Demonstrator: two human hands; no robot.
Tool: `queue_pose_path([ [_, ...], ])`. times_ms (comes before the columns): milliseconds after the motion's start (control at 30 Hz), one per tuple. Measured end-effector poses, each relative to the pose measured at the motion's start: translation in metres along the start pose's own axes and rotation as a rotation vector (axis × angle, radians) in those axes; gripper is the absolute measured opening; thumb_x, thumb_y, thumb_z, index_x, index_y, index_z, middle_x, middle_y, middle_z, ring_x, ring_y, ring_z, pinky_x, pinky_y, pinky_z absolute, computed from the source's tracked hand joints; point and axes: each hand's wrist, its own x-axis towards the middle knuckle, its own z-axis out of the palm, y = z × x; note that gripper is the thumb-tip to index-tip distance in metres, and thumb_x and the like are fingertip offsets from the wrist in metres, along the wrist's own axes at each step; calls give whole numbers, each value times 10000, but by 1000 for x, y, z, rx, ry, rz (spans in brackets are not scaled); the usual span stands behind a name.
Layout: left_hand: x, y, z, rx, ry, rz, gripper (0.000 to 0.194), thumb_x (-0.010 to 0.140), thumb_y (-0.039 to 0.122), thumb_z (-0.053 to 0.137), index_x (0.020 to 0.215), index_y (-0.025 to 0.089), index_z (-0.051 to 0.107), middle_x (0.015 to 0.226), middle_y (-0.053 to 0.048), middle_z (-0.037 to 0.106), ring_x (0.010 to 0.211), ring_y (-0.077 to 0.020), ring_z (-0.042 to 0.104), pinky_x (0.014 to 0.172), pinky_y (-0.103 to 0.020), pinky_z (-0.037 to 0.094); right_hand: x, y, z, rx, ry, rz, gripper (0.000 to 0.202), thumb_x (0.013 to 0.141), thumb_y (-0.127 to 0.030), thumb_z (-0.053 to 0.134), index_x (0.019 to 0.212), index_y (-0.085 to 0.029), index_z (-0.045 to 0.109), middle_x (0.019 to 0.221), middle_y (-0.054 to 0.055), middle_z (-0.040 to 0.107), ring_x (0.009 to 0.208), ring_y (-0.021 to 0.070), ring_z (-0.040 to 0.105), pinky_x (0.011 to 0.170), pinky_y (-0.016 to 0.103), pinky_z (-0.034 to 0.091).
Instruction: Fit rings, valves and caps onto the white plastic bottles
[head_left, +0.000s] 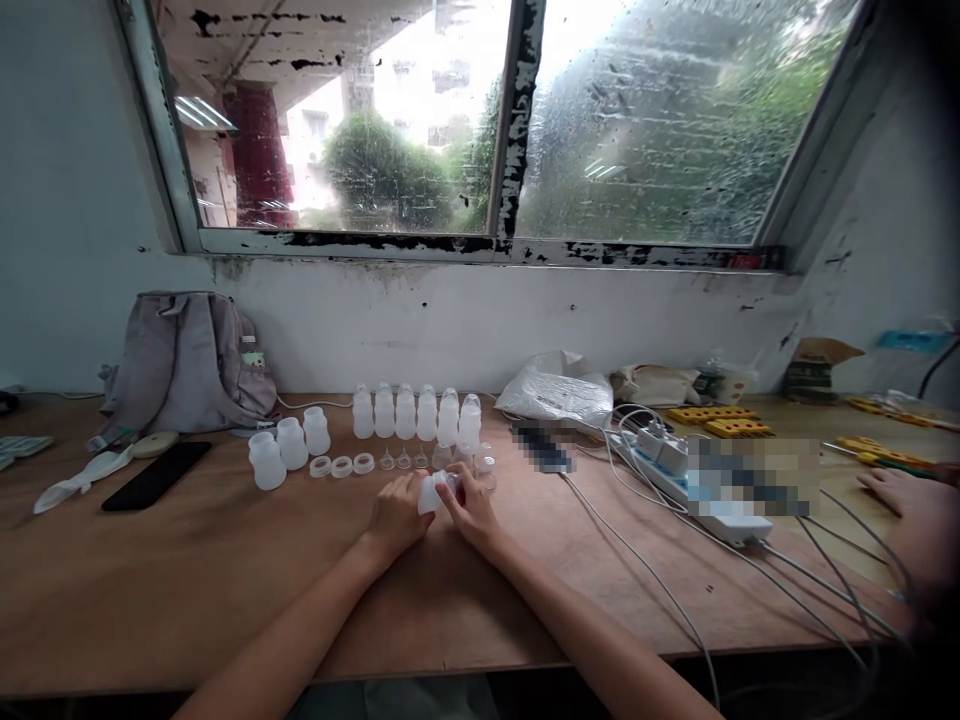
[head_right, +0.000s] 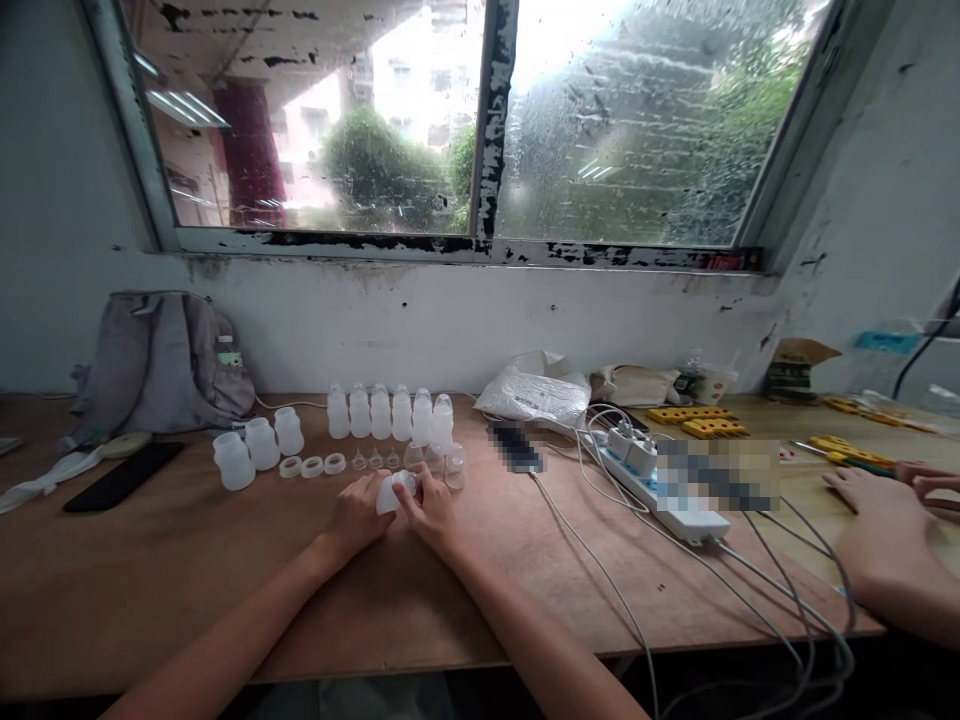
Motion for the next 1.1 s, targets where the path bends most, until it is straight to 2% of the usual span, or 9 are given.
queue_pose_path([
  [167, 1, 4, -3, -147, -130, -67, 374, 605, 219, 553, 973, 204, 491, 804, -23, 604, 728, -191, 567, 608, -255, 403, 7, -6, 0, 182, 87, 188, 334, 760, -455, 495, 585, -187, 398, 504, -49, 372, 466, 85, 374, 450, 204, 289],
  [367, 7, 8, -11, -484, -241, -147, 325, 496, 164, 611, 817, 180, 561, 716, 8, 577, 647, -154, 518, 549, -235, 358, 11, -6, -7, 287, 22, 206, 390, 724, -476, 537, 546, -187, 346, 514, -57, 313, 475, 75, 311, 439, 208, 250],
  [433, 8, 7, -14, -728, -388, -215, 268, 504, 171, 595, 769, 159, 553, 670, 7, 557, 599, -145, 504, 532, -243, 357, 11, -4, -8, 341, -24, 206, 389, 725, -484, 534, 552, -187, 351, 521, -57, 318, 478, 76, 325, 440, 209, 258],
  [533, 8, 1, -18, -1225, -723, -357, 284, 571, 221, 547, 843, 146, 527, 629, 6, 534, 500, -125, 492, 478, -250, 365, 13, -1, -9, 499, -175, 216, 356, 759, -500, 480, 612, -185, 402, 530, -53, 362, 464, 80, 374, 429, 208, 283],
  [633, 6, -10, -23, -1613, -872, -458, 321, 592, 245, 517, 893, 134, 513, 623, 8, 504, 479, -107, 487, 453, -236, 365, 14, 3, -10, 541, -259, 173, 327, 780, -499, 449, 738, -177, 479, 545, -47, 403, 460, 82, 392, 422, 206, 284],
  [733, 6, -18, -27, -1797, -917, -451, 364, 609, 294, 525, 928, 118, 510, 607, 10, 484, 458, -95, 472, 433, -223, 352, 12, 10, -9, 412, -225, 103, 312, 748, -466, 524, 859, -174, 529, 528, -55, 405, 469, 82, 374, 438, 205, 286],
  [833, 7, -19, -27, -1783, -855, -474, 430, 724, 426, 490, 1021, 115, 485, 670, -26, 531, 479, -118, 510, 440, -238, 376, 9, 15, -5, 368, -199, 106, 279, 753, -454, 524, 804, -179, 541, 533, -47, 427, 475, 83, 378, 444, 205, 299],
  [1000, 9, -13, -17, -1739, -860, -613, 571, 747, 599, 415, 1083, 139, 442, 684, -33, 548, 490, -153, 549, 442, -265, 418, 9, 18, 2, 610, -66, 287, 371, 836, -513, 321, 819, -191, 506, 537, -41, 428, 385, 73, 352, 352, 201, 266],
  [1100, 9, -13, -13, -1708, -832, -641, 561, 739, 605, 427, 1055, 143, 447, 696, -38, 562, 500, -158, 560, 447, -273, 439, 10, 15, 1, 720, -31, 340, 380, 812, -545, 350, 830, -194, 494, 523, -55, 391, 343, 61, 310, 309, 195, 222],
])
